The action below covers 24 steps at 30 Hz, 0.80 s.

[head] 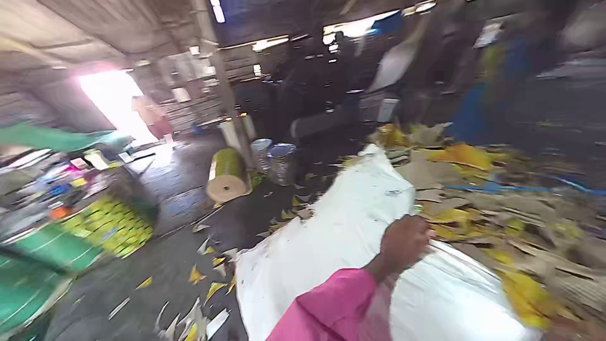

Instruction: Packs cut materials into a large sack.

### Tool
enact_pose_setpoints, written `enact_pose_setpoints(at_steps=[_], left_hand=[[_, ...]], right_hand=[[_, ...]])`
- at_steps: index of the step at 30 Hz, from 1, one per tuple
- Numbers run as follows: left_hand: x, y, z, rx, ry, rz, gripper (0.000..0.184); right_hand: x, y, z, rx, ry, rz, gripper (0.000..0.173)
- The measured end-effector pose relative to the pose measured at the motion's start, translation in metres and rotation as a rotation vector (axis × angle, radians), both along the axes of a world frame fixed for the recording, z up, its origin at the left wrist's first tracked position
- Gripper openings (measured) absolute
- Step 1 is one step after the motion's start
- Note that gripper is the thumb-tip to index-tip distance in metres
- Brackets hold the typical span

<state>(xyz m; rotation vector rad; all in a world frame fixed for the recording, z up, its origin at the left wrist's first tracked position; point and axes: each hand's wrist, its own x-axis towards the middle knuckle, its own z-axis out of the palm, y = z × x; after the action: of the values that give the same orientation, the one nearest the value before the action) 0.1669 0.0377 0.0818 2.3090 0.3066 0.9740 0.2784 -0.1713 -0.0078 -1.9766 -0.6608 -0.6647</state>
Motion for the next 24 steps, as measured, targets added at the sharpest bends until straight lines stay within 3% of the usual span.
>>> enact_pose_setpoints(at_steps=[5, 9, 24], left_hand=[[0.003, -0.005, 0.005, -0.046, 0.061, 0.025, 0.031], [0.006, 0.003, -0.012, 0.068, -0.106, 0.055, 0.036], [0.013, 0.007, -0.022, 0.144, -0.128, 0.088, 0.048]], right_hand=[[-0.004, 0.003, 0.021, -0.014, 0.048, -0.041, 0.038], [-0.004, 0.010, 0.019, 0.037, 0.038, -0.034, 0.044], [0.000, 0.014, 0.016, 0.138, -0.012, -0.064, 0.036]])
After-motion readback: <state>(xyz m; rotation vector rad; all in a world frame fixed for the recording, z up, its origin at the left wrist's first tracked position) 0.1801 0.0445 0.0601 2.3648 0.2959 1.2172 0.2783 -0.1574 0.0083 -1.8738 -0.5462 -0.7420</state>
